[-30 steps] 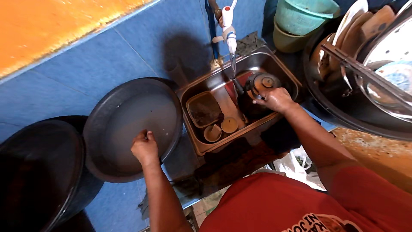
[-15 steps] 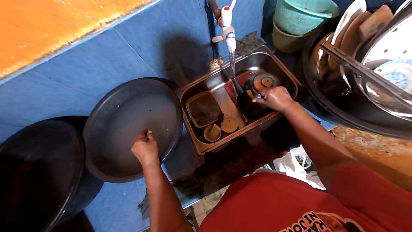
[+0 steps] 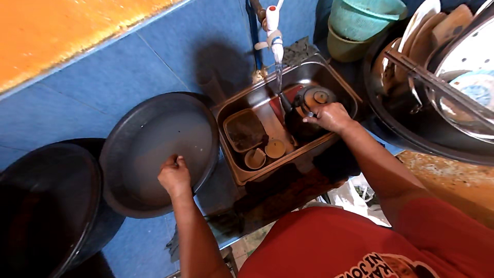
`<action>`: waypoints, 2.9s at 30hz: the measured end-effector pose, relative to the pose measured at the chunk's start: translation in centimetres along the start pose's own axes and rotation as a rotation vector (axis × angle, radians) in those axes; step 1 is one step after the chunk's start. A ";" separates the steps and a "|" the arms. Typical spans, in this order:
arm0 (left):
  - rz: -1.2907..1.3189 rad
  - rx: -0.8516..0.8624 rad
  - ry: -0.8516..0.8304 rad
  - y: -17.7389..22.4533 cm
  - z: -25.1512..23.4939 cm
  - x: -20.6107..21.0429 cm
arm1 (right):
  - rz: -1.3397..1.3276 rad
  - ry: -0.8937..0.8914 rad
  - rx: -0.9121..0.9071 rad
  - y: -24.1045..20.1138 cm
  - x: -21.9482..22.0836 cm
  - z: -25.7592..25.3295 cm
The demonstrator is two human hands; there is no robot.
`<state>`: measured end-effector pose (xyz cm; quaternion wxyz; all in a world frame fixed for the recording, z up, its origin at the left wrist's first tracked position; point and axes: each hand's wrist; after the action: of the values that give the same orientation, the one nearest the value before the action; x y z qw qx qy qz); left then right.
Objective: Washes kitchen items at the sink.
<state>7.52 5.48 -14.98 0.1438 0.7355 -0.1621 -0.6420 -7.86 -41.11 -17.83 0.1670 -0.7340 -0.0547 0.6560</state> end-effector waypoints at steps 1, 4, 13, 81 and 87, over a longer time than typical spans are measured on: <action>-0.002 0.001 0.000 0.0 0.0 0.0 | 0.000 -0.007 0.004 -0.1 0.0 0.0; -0.007 0.001 -0.004 -0.1 0.0 0.0 | 0.014 -0.038 0.015 -0.3 0.0 -0.1; 0.003 0.005 -0.001 -0.2 -0.1 0.0 | 0.006 -0.041 -0.010 -0.2 -0.1 -0.1; -0.026 0.013 -0.014 0.4 -0.2 -0.3 | -0.003 -0.040 -0.005 0.0 1.0 0.1; -0.019 -0.011 -0.012 0.4 -0.2 -0.2 | 0.015 -0.042 -0.006 0.1 1.2 0.1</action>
<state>7.70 5.24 -14.61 0.1411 0.7324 -0.1524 -0.6484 -7.78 -40.81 -18.97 0.1588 -0.7210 -0.0548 0.6723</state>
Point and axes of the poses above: each hand's wrist, its own z-axis away from the middle knuckle, its own x-axis out of the palm, y = z × x, and after that the axes turned 2 degrees about -z, right-handed
